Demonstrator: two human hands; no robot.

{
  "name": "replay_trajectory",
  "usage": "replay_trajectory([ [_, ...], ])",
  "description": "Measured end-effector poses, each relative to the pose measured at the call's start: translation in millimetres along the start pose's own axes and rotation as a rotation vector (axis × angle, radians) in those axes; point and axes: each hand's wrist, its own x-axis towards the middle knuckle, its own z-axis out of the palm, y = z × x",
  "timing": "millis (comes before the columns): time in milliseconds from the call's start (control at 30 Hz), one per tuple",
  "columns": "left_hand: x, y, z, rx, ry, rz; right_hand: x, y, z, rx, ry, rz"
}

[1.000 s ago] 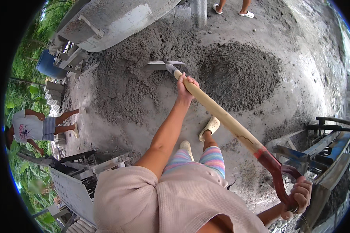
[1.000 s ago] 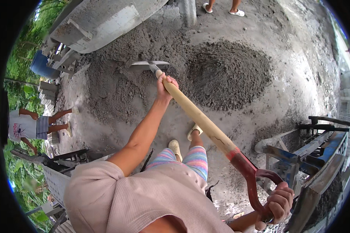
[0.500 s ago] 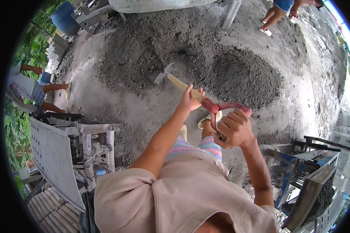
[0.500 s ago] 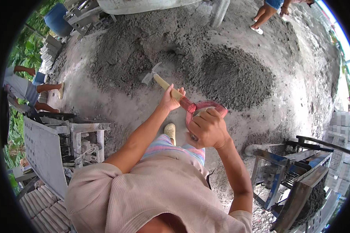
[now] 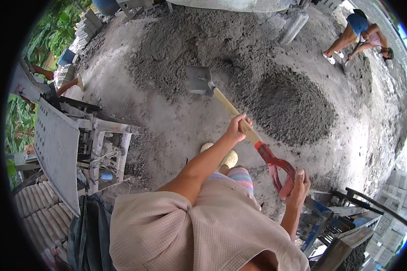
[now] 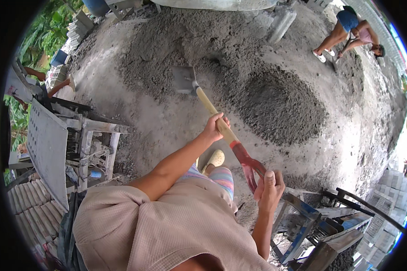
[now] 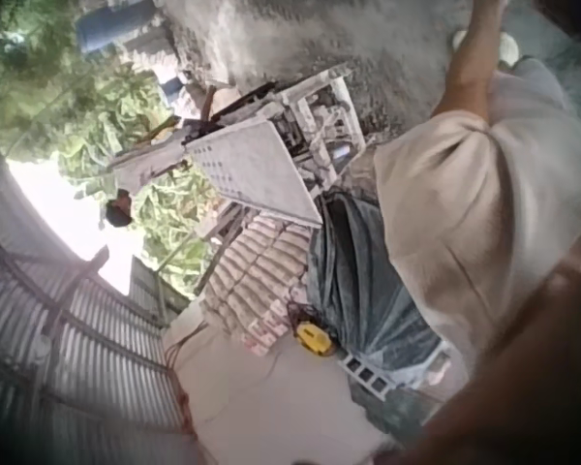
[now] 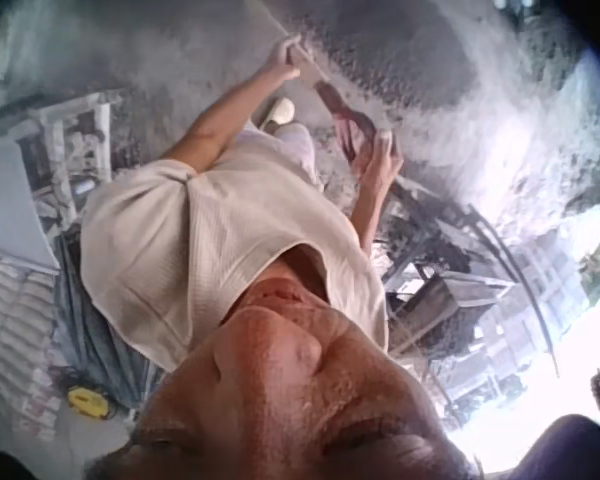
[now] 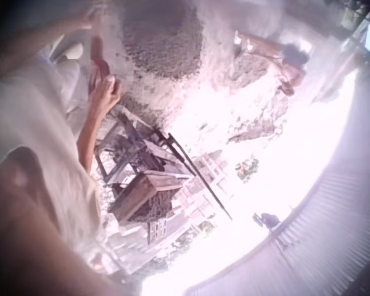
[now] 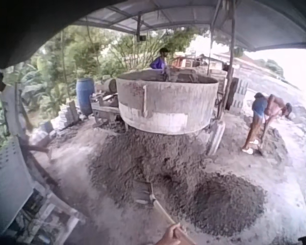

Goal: The person uses a shovel to repeatedly mix a pile of wet concrete on the ground. They turn and fold the material to blend it, then scoop portions into a nearby metal hopper. Other people are present nearby, but the camera wearer performs the mixing and loading actions.

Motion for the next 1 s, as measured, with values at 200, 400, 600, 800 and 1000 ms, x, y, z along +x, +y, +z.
replay_trajectory([
  [200,-12,-73,-33,0.56,0.794,0.099,-4,88,-50,0.385,0.244,0.5],
  [400,-34,-127,-151,0.571,0.951,0.026,-50,112,-59,0.3,0.366,0.598],
  [600,-102,-141,-220,0.596,0.882,0.008,-148,160,-43,0.26,0.561,0.53],
  [800,-141,-39,-286,0.606,0.591,-0.474,-188,244,10,0.369,0.56,0.705],
  [1000,-189,133,-262,0.562,0.63,-0.217,-108,258,209,0.719,0.349,0.629],
])
